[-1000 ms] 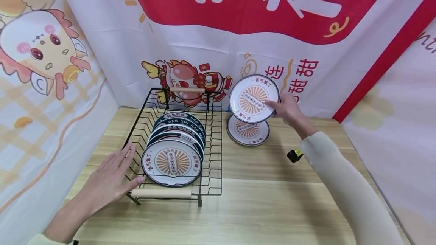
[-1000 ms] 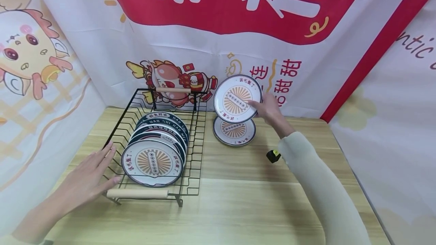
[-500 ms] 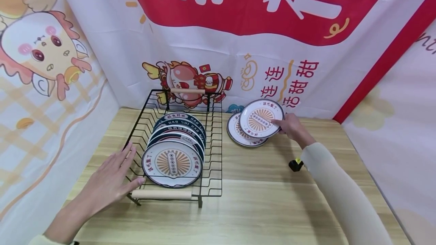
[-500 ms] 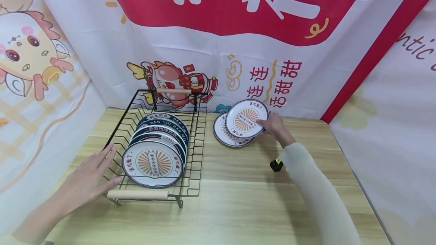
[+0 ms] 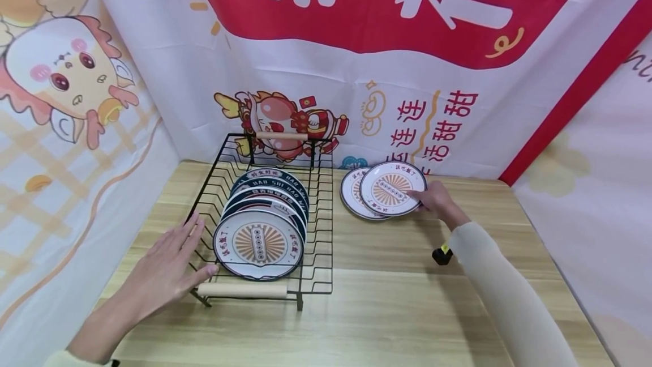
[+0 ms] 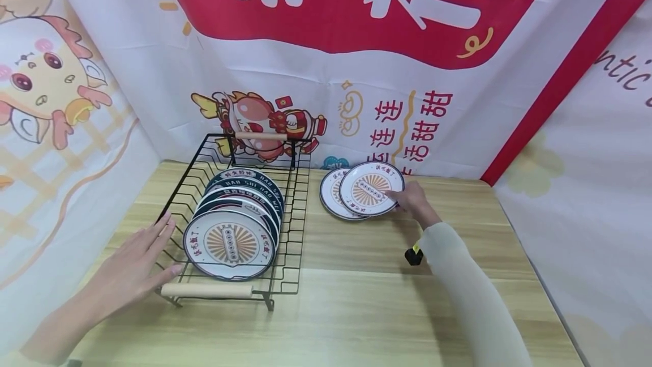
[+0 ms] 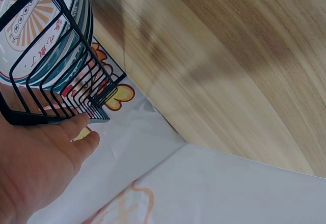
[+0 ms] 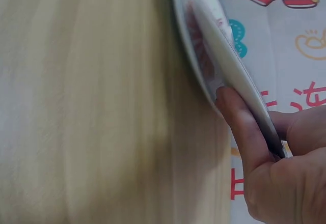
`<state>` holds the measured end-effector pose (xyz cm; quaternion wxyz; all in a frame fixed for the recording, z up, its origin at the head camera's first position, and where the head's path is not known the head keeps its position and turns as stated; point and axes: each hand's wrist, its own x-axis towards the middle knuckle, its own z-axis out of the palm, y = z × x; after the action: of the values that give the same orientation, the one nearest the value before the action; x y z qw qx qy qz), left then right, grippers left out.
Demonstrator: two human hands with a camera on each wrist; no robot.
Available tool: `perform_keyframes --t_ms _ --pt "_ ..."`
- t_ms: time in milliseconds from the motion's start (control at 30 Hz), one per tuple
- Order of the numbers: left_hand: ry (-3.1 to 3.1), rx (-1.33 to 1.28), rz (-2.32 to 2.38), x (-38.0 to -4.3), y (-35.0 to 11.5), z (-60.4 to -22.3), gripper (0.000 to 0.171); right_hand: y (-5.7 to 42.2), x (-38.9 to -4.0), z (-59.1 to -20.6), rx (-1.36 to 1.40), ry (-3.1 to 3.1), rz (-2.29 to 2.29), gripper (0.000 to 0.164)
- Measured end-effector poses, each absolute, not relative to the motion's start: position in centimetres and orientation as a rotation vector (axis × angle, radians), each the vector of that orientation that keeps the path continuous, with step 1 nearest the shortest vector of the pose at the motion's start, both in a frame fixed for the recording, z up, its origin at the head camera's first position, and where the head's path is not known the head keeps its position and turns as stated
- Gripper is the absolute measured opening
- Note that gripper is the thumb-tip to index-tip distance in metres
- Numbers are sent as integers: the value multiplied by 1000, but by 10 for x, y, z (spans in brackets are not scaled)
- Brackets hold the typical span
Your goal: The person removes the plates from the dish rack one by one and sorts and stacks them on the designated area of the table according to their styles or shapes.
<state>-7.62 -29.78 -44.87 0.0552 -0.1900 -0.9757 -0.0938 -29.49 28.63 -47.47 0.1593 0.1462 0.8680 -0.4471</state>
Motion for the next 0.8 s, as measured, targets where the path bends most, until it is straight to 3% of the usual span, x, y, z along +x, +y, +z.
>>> perform_keyframes --t_ms 300,800 --pt "-2943 -591 -261 -74 -299 -450 98 289 -291 -488 431 2497 -1176 40" --pt "-2950 -588 -273 -75 -297 -448 98 273 -298 -503 455 2528 -1086 38"
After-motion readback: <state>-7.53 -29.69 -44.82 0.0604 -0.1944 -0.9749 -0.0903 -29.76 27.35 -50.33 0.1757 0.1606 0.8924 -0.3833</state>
